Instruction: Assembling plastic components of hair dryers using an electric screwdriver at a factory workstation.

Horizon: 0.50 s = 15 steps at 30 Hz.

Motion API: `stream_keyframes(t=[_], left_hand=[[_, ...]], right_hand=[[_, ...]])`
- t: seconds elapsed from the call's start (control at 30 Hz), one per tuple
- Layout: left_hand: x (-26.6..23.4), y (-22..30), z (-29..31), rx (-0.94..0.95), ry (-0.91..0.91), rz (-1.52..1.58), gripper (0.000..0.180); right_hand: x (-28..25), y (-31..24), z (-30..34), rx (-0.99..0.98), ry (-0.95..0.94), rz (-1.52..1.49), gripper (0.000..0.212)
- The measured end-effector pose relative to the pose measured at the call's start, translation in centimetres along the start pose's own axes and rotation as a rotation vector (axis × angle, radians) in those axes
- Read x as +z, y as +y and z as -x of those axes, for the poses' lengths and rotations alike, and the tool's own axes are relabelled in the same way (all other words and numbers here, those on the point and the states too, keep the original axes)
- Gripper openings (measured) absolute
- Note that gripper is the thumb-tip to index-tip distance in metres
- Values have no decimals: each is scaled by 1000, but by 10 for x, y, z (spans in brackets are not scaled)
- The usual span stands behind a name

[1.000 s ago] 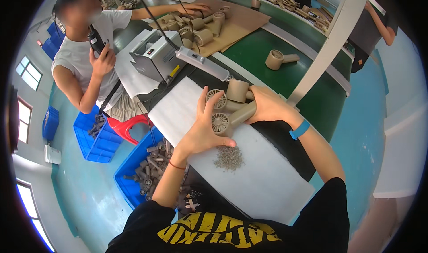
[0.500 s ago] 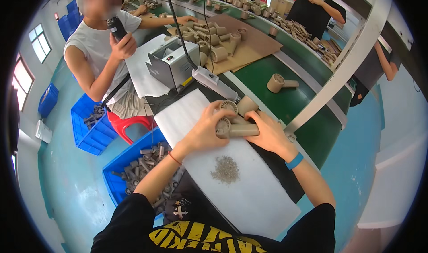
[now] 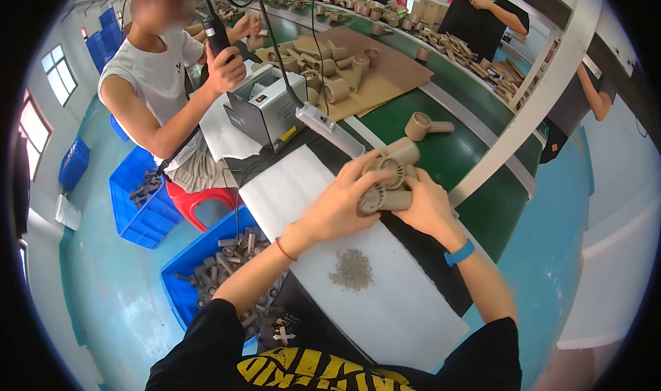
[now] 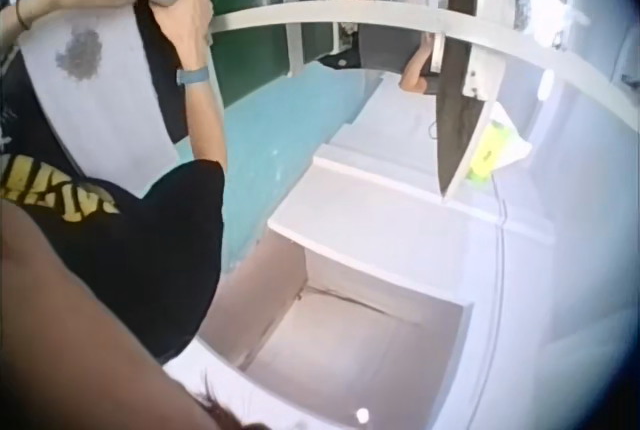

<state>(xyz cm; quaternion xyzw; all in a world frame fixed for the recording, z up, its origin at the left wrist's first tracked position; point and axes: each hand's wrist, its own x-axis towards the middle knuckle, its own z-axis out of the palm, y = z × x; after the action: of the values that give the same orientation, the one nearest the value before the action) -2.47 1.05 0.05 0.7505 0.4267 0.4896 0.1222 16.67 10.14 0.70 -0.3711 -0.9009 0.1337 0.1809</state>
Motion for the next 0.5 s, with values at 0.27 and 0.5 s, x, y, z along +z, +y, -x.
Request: stream_keyframes(t=[0.27,0.5], left_hand=[[20,-1,-63,-31,616,41,43],[56,-50,-84,-16,575,75,43]], right_hand=[[-5,8,-63,377,242,-732,41],[8,46,-187,515,279,-1236,43]])
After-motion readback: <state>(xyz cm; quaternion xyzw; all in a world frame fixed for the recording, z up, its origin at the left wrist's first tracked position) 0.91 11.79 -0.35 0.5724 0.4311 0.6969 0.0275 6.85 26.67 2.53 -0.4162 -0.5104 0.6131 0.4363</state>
